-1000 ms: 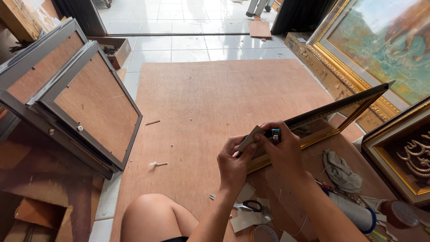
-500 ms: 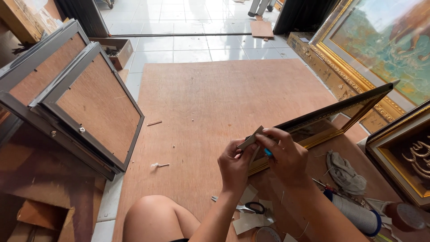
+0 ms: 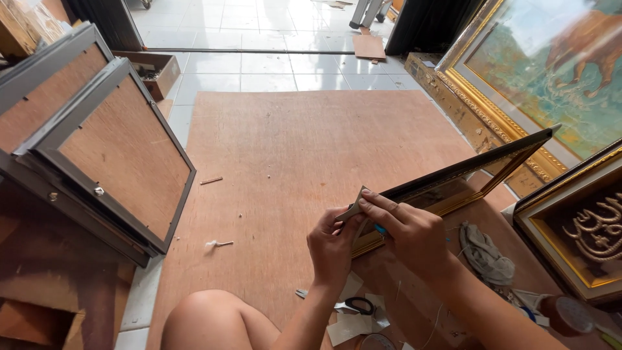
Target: Attaching and securing protective cardboard corners to a picture frame using a hand tool.
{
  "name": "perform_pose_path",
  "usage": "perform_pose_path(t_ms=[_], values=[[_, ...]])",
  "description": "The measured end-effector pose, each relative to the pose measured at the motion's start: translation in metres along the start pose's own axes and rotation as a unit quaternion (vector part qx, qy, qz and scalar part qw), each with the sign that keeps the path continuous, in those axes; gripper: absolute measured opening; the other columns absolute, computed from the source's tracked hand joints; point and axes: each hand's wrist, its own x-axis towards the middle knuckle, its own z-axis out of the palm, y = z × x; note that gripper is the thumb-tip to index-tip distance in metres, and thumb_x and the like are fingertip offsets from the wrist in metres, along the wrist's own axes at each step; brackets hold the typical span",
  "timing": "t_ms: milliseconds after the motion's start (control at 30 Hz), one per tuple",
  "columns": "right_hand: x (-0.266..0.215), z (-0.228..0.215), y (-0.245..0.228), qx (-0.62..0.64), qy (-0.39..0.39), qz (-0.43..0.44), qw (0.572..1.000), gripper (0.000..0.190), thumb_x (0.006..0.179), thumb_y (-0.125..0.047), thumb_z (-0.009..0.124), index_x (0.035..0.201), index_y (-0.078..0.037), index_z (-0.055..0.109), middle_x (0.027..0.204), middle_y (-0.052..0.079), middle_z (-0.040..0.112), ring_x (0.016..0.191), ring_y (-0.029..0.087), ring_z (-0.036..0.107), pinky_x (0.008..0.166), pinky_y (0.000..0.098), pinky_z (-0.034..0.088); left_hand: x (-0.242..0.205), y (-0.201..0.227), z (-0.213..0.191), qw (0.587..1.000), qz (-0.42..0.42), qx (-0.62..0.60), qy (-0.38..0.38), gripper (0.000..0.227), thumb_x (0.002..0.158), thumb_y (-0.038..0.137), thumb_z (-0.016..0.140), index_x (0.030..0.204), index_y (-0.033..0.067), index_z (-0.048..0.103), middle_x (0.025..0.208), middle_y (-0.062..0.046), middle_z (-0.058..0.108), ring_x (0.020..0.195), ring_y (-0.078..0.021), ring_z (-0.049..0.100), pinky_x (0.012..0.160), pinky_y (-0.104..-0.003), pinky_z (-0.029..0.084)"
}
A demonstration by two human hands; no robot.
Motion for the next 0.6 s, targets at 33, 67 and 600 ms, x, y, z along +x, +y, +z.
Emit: perform_pose_path(t_ms=[33,67,600], values=[[0.004,-0.002,-0.001,-0.001,-0.003,-0.002,1.0,0.041,0.113,-0.029,0.05,0.146,-0.028,0.073,0.142,-0.008,0.075,0.079,0.016,0.075,0.07,0.0332,0.064,0.0,0.0,-0.001,1.0,-0.003,-0.003,0.001,0.021,0.086,0.02,0.099,0.104,0.0115,0.091,0.084,-0.012,0.089,0.085,-0.0203,0.087,0.077,-0.043,0.072],[0.009,-0.005,-0.001,0.003,-0.014,0.003,1.0,0.036,0.111,-0.027,0.055,0.142,-0.027,0.073,0.137,-0.008,0.076,0.08,0.017,0.076,0.069,0.0335,0.064,0.001,0.001,-0.002,1.0,0.001,-0.002,-0.002,0.022,0.086,0.02,0.099,0.105,0.0111,0.091,0.085,-0.013,0.089,0.084,-0.0219,0.087,0.077,-0.044,0.072],[0.046,-0.05,0.016,0.161,-0.273,0.178,0.931,0.054,0.084,-0.029,0.094,0.127,-0.024,0.062,0.096,-0.01,0.091,0.057,0.017,0.083,0.049,0.0387,0.063,-0.011,0.016,-0.022,0.958,0.155,0.204,-0.125,0.046,0.089,0.006,0.086,0.128,0.0294,0.083,0.108,-0.001,0.089,0.085,-0.0146,0.087,0.059,-0.028,0.068]])
